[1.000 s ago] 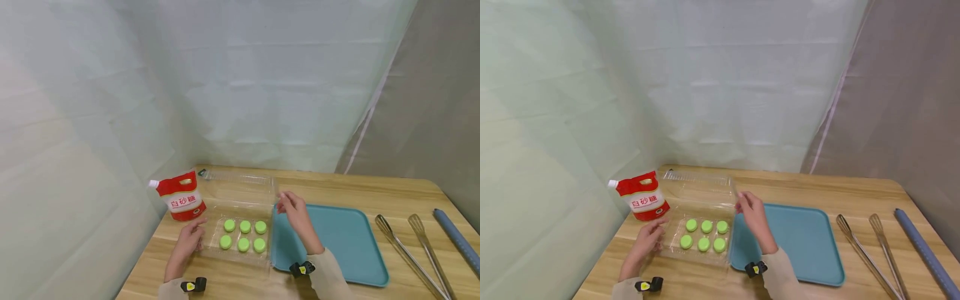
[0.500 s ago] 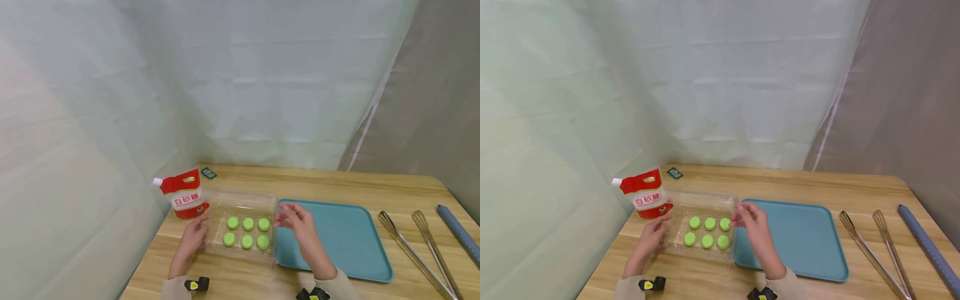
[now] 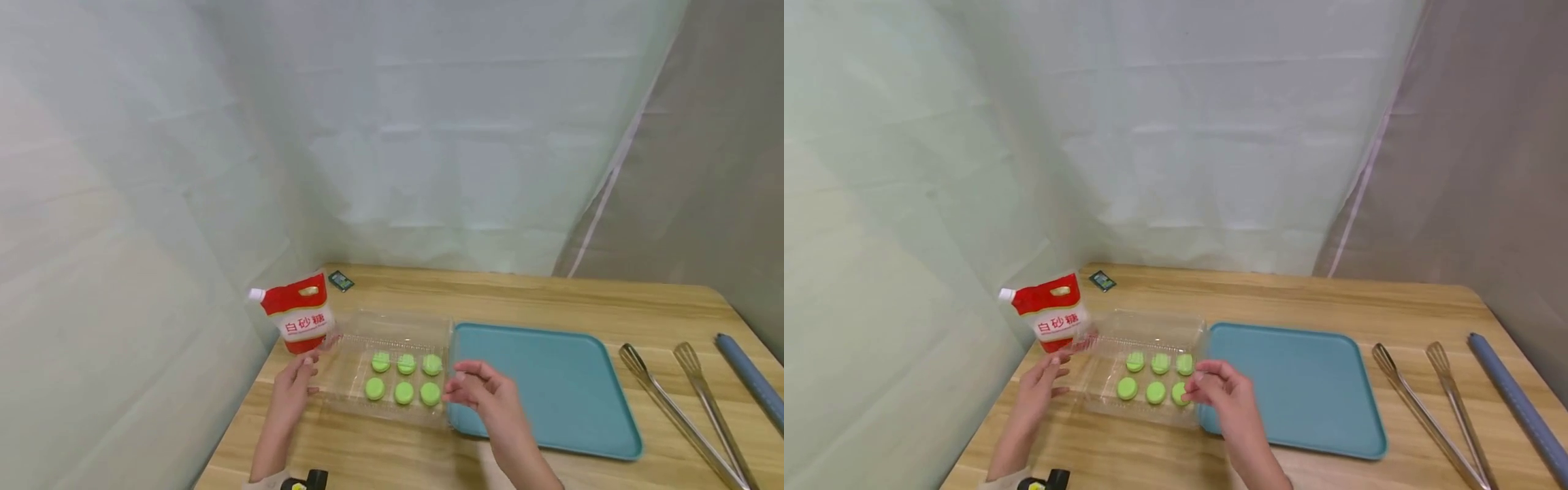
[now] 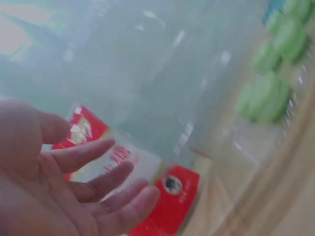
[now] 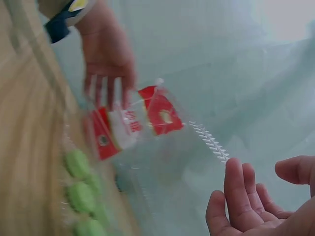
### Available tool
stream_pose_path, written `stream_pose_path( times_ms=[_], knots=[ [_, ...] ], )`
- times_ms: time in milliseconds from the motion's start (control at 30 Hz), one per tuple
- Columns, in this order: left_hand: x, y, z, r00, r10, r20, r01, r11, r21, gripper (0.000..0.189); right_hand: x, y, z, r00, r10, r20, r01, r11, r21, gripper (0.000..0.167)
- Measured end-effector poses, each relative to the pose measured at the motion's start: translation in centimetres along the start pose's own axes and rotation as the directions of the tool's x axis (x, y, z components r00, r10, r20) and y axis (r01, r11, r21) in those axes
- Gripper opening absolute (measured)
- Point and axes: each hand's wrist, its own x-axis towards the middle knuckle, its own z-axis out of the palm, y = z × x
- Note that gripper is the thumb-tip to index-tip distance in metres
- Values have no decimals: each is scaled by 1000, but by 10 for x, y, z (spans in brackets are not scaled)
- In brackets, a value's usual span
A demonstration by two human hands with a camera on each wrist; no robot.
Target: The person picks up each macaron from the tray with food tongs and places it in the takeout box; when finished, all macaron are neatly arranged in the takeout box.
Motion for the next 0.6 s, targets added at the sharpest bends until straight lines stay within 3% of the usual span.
stream_pose_path(
  times_ms=[133, 300, 467, 600],
  knots=[
    [-9, 11, -1, 1000, 9, -17, -9, 1000, -24, 46, -5, 15, 2, 999, 31, -11, -31, 999, -15, 23],
    [-14, 16, 6, 994, 71, -83, -64, 995, 79, 38, -5, 32, 2, 999, 25, -30, -26, 999, -28, 19],
    [-17, 8, 10, 991, 31, -129, -8, 984, 178, 26, -8, 49, -1, 999, 2, -54, -5, 999, -44, 21],
    [-20, -3, 12, 993, 12, -121, 11, 982, 188, 25, -8, 60, -2, 997, 30, -68, -31, 999, -10, 28]
  ],
)
